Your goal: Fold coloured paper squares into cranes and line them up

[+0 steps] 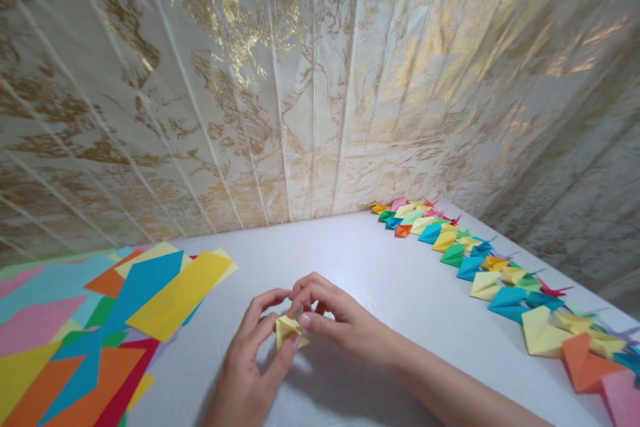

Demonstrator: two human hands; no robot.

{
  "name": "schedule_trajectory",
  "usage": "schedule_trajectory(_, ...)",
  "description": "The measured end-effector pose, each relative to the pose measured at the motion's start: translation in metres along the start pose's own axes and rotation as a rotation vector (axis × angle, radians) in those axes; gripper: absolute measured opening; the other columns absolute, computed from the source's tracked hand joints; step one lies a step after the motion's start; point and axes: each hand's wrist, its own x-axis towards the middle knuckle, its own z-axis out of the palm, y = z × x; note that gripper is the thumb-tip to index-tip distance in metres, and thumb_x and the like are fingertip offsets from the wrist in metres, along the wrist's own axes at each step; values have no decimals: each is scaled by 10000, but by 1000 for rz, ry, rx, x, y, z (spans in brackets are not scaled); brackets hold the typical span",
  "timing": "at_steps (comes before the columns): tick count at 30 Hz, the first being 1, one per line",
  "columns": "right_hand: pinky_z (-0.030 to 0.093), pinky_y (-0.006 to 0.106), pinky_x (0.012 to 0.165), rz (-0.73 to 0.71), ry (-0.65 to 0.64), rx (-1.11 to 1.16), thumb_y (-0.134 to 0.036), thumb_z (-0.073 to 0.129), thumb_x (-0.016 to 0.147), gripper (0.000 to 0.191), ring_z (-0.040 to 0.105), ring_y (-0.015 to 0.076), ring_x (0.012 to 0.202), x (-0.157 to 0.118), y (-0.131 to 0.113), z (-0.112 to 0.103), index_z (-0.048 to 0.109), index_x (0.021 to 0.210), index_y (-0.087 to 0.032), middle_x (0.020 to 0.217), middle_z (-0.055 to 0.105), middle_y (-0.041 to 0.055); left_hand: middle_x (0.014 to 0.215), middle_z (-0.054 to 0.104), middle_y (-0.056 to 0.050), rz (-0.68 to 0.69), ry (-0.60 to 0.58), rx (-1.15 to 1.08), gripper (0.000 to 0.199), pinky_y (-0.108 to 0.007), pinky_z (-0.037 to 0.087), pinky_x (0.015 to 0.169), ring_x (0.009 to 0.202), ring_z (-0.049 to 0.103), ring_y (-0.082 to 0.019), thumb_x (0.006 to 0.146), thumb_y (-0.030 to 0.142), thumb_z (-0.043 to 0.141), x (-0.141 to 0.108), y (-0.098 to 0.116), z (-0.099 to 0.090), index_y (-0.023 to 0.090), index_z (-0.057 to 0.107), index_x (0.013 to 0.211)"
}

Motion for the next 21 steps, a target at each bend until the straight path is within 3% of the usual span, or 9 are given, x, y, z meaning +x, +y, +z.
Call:
schedule_trajectory(4, 407, 315, 833, 31, -5, 62, -572, 587, 939, 396, 510, 169, 928, -1, 4, 1, 668, 1098, -219, 1112, 554, 54, 1387, 524, -41, -43, 53, -38, 209, -293, 473, 1038, 1289, 547, -234, 925, 376, 551, -5, 5, 2, 279, 735, 947)
schedule_trajectory(9, 373, 278, 672, 217, -51, 279, -571, 788, 765, 434, 459, 120, 692, 1, 13, 4, 623, 842, -177, 833, 534, -10, 1405, 529, -70, -58, 33, 4, 276, -396, 428, 1092, 1289, 536, -273, 933, 404, 503, -6, 6, 4, 255, 715, 836)
schedule_trajectory(12, 357, 266, 646, 213, 29, 320, -563, 824, 724, 453, 456, 114, 667, 3, 17, 3, 589, 768, -178, 765, 517, -30, 1370, 556, -71, -92, 58, 32, 272, -405, 430, 1084, 1318, 510, -279, 929, 442, 528, -3, 2, 3, 260, 709, 839)
schedule_trajectory(16, 392, 277, 719, 67, 137, 114, -560, 801, 757, 425, 494, 132, 763, 5, 16, -2, 635, 726, -170, 846, 536, -8, 1088, 712, -54, -118, -12, -76, 242, -291, 551, 878, 1033, 678, -226, 924, 454, 570, 2, -5, -1, 253, 702, 943)
schedule_trajectory(21, 430, 287, 749, 54, 108, 135, -557, 787, 774, 420, 570, 160, 844, 5, 18, -4, 651, 715, -164, 913, 624, 32, 911, 743, -4, -45, 30, -92, 187, -216, 533, 788, 873, 698, -186, 908, 405, 613, 6, -1, -6, 247, 697, 855)
